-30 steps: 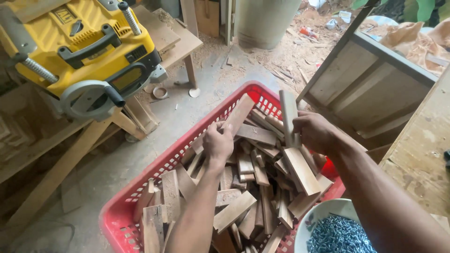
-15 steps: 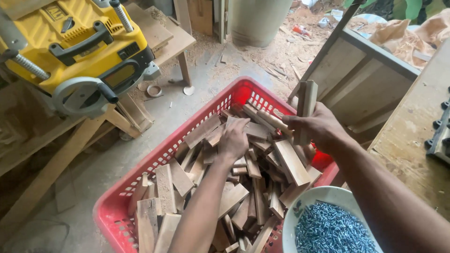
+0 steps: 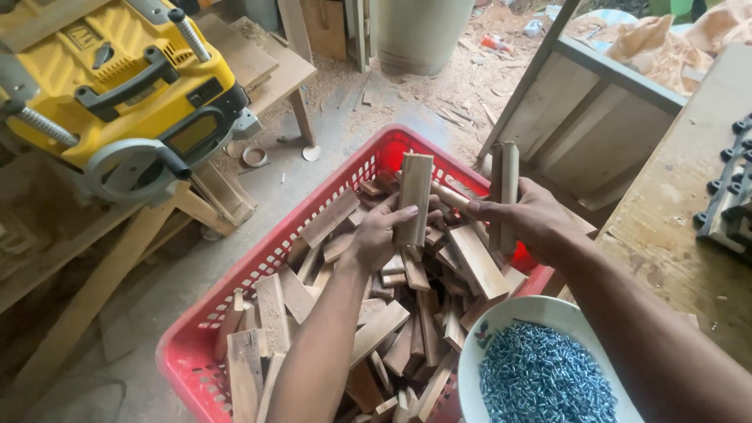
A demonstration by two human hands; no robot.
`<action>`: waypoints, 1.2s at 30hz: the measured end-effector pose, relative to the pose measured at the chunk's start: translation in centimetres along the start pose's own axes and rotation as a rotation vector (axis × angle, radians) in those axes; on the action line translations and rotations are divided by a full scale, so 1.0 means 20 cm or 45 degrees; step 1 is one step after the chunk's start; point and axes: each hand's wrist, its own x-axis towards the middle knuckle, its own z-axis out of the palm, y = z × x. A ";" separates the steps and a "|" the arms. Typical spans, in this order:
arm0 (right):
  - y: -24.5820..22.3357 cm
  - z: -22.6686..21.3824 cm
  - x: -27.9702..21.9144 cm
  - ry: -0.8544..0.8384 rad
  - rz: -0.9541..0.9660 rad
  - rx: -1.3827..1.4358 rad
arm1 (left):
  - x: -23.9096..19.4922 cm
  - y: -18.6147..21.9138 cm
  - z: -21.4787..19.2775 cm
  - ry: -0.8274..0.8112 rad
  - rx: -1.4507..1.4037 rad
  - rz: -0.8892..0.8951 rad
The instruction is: Assembling interlocking wooden floor tiles by fastening wooden slats onto a plastic grid base using a power drill and screws.
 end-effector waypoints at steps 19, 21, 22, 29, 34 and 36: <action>-0.04 -0.15 -0.10 0.140 -0.109 -0.303 | 0.73 -0.69 -0.41 0.537 0.942 -0.089; -0.06 -0.26 -0.17 0.187 -0.161 -0.196 | 0.67 -0.63 -0.21 0.441 0.923 -0.068; -0.05 -0.31 -0.22 0.077 -0.202 -0.109 | 0.53 -0.54 -0.06 0.412 0.812 0.026; -0.06 -0.71 -0.91 0.120 -0.162 -0.074 | -0.37 -0.08 0.86 -0.129 0.913 0.360; 0.21 -1.13 -1.38 0.480 0.091 -0.303 | -0.61 -0.37 1.16 -0.594 0.949 0.420; 0.34 -1.30 -1.53 0.608 0.246 -0.409 | -0.73 -0.49 1.28 -0.734 0.967 0.372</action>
